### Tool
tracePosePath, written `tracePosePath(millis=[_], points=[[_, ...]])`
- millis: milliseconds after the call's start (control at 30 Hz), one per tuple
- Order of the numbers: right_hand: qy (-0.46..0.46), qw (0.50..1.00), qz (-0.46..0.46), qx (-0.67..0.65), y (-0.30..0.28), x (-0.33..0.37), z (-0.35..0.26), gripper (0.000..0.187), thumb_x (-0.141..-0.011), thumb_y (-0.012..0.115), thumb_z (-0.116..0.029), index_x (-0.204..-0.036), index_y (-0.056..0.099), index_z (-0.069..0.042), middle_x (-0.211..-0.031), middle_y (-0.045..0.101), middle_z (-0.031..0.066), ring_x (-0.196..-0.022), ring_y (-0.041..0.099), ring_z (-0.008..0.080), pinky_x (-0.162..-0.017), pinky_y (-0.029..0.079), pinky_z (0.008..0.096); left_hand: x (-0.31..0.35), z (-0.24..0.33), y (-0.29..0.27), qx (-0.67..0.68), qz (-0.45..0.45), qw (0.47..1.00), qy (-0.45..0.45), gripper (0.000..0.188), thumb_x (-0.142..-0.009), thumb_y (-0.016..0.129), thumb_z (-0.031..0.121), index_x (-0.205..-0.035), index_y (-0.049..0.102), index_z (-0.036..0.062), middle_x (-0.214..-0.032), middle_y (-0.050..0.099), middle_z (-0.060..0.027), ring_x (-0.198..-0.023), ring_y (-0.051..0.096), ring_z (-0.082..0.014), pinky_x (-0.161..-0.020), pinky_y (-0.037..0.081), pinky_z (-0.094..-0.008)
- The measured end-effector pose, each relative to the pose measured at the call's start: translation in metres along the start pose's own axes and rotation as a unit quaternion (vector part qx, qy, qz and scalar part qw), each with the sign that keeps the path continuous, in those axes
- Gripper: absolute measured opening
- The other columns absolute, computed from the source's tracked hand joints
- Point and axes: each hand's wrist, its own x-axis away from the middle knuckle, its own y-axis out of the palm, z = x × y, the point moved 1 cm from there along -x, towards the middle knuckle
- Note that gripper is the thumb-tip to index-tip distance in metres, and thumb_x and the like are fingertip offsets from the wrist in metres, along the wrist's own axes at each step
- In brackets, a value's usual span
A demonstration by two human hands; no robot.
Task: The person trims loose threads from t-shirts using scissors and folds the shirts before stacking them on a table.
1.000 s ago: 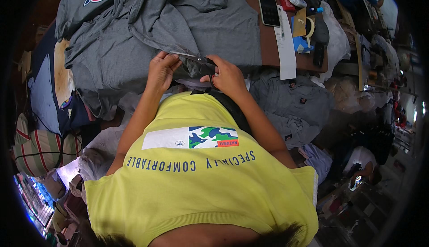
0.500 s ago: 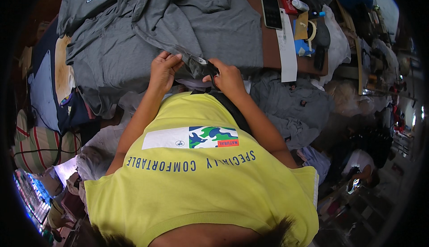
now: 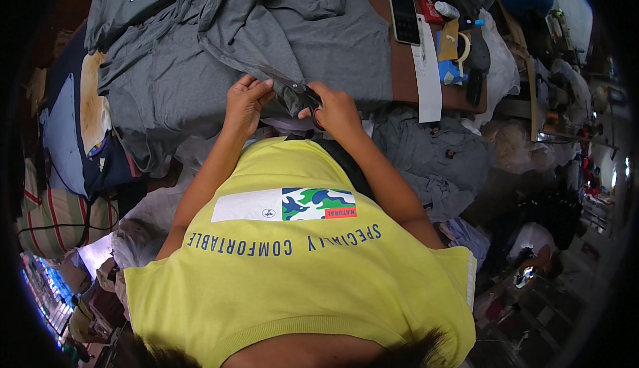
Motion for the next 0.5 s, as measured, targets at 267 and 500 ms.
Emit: tracePosePath(millis=[267, 500], points=[[0.016, 1.000, 0.005, 0.021, 0.003, 0.005, 0.002, 0.049, -0.059, 0.076, -0.021, -0.101, 0.056, -0.006, -0.069, 0.060, 0.0158, -0.055, 0.058, 0.0228, -0.051, 0.042, 0.0299, -0.016, 0.003, -0.020, 0.031, 0.030, 0.999, 0.008, 0.010, -0.078, 0.057, 0.001, -0.085, 0.050, 0.0024, -0.080, 0.057, -0.0044, -0.073, 0.057, -0.0118, -0.075, 0.049, -0.0254], [0.052, 0.998, -0.031, 0.018, 0.000, -0.009, -0.018, 0.058, -0.057, 0.077, -0.029, -0.105, 0.053, -0.009, -0.065, 0.053, 0.0096, -0.061, 0.054, 0.0227, -0.057, 0.042, 0.0320, -0.013, 0.008, -0.013, 0.032, 0.014, 0.999, 0.012, 0.015, -0.078, 0.056, -0.002, -0.092, 0.050, -0.0011, -0.082, 0.057, -0.0052, -0.076, 0.058, -0.0125, -0.073, 0.050, -0.0244]])
